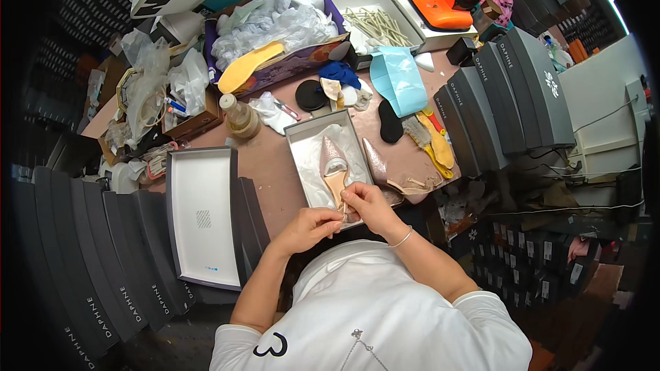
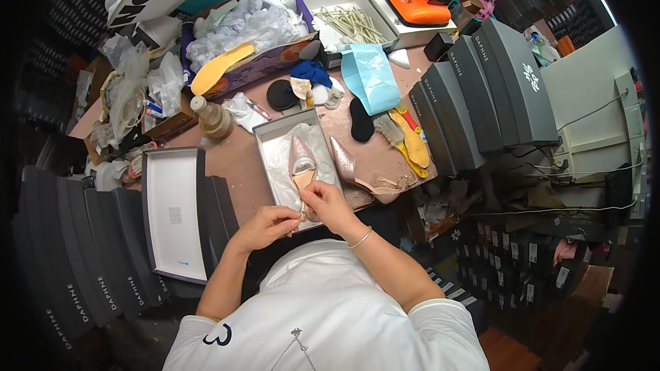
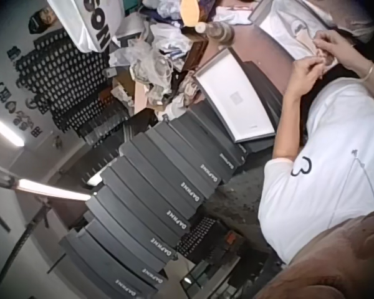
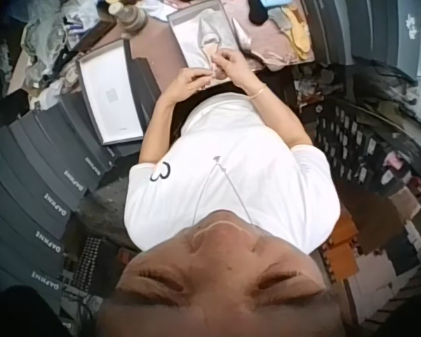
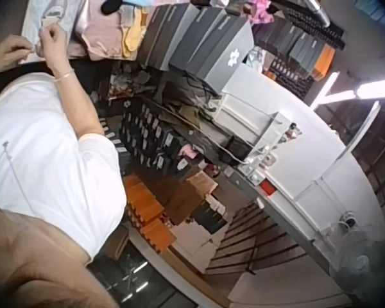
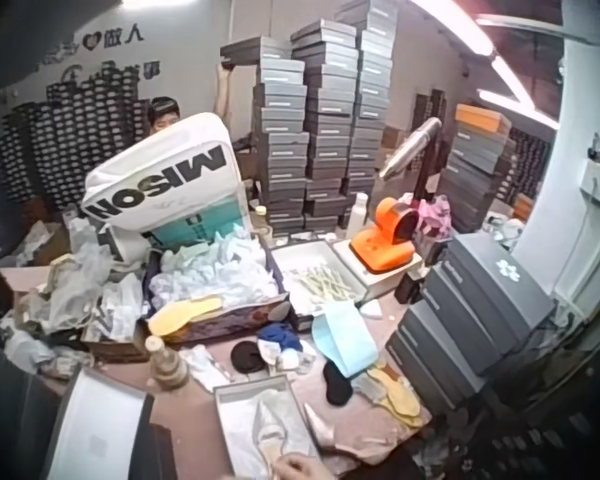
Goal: Inspecting, cleaning with a cloth, and packaging high-heeled shoes into boxes with protective bags and labels.
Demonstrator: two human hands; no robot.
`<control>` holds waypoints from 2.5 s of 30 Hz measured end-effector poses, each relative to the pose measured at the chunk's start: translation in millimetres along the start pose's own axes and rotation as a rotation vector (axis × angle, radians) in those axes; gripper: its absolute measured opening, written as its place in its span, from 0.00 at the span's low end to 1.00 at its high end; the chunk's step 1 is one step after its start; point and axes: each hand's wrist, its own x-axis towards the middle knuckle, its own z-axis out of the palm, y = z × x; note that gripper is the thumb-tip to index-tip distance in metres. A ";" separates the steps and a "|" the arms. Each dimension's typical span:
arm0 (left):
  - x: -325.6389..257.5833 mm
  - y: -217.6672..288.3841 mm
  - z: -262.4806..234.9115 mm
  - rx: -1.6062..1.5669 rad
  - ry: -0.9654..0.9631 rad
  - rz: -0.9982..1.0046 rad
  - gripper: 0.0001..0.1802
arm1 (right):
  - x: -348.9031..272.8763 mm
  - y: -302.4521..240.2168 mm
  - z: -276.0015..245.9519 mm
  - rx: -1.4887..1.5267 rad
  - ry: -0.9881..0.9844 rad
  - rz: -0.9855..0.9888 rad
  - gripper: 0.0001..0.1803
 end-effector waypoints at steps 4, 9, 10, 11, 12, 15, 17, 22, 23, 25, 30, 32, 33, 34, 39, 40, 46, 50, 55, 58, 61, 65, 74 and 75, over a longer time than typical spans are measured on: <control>25.9 -13.6 -17.2 -0.120 0.223 0.001 0.15 | 5.3 -25.9 -37.7 -0.108 0.086 -0.122 0.10; 53.8 -31.4 -30.9 0.700 0.700 0.222 0.23 | -33.2 22.6 -170.0 -1.259 0.531 -0.220 0.30; 54.9 -24.5 -22.9 0.650 0.636 0.232 0.23 | -43.2 43.5 -186.3 -1.196 0.517 -0.137 0.31; 56.6 -16.6 -12.3 0.601 0.573 0.239 0.22 | -51.4 63.0 -197.1 -1.129 0.503 -0.056 0.32; 58.6 -12.1 -3.1 0.558 0.515 0.244 0.22 | -54.7 79.6 -200.8 -0.934 0.414 -0.053 0.29; 65.0 -15.0 31.4 -0.070 0.207 -0.079 0.21 | -64.7 76.1 -160.9 -0.911 0.602 -0.118 0.23; 66.9 -13.3 55.9 0.095 0.169 0.000 0.21 | -77.3 44.8 -118.8 -1.016 0.670 -0.251 0.21; 89.5 -8.9 80.5 0.661 0.015 0.432 0.26 | -79.7 38.2 -70.8 -1.244 0.405 -0.401 0.31; 93.2 -2.6 80.2 0.642 -0.071 0.341 0.27 | -81.3 38.7 -70.7 -1.180 0.404 -0.436 0.32; 95.4 -0.8 78.0 0.626 -0.135 0.236 0.30 | -85.0 39.8 -73.4 -0.903 0.413 -0.398 0.33; 106.4 -16.1 71.8 0.773 -0.140 0.294 0.19 | -85.2 43.7 -88.3 -0.442 0.383 -0.220 0.29; 110.6 -17.2 75.7 0.858 -0.096 0.373 0.15 | -81.1 43.8 -89.2 -0.558 0.389 -0.268 0.23; 115.9 -19.6 78.6 0.832 -0.115 0.302 0.14 | -79.4 44.1 -89.1 -0.616 0.391 -0.292 0.20; 123.4 -23.0 81.9 0.806 -0.131 0.232 0.13 | -77.6 42.6 -88.1 -0.620 0.404 -0.291 0.18; 127.0 -28.0 80.4 0.589 -0.115 0.247 0.12 | -76.2 33.0 -88.5 -0.644 0.417 -0.277 0.14; 122.7 -25.9 78.7 0.623 -0.095 0.331 0.11 | -76.1 30.9 -89.2 -0.750 0.441 -0.326 0.14; 118.7 -15.5 74.1 0.851 -0.067 0.694 0.09 | -74.3 7.3 -87.1 -1.171 0.428 -0.513 0.15; 125.7 -21.2 60.3 0.806 -0.243 0.606 0.09 | -69.5 12.5 -91.1 -1.217 0.308 -0.583 0.11; 132.8 -16.2 40.5 0.788 -0.363 0.555 0.07 | -70.4 2.4 -94.3 -1.209 0.292 -0.560 0.08; 139.3 -14.6 38.6 0.684 -0.352 0.590 0.07 | -69.0 12.5 -95.7 -1.133 0.281 -0.524 0.07; 140.7 -19.1 38.4 0.424 -0.411 0.437 0.06 | -67.3 13.0 -89.6 -1.069 0.272 -0.529 0.06; 145.7 -14.2 33.0 0.313 -0.441 0.056 0.06 | -67.9 14.3 -90.3 -1.051 0.236 -0.509 0.05; 123.8 39.5 -40.6 0.804 -0.433 0.102 0.11 | -69.5 5.3 -90.8 -1.103 0.281 -0.504 0.04; 117.1 37.6 -53.8 0.779 -0.374 0.087 0.11 | -70.5 1.9 -91.3 -1.112 0.278 -0.502 0.04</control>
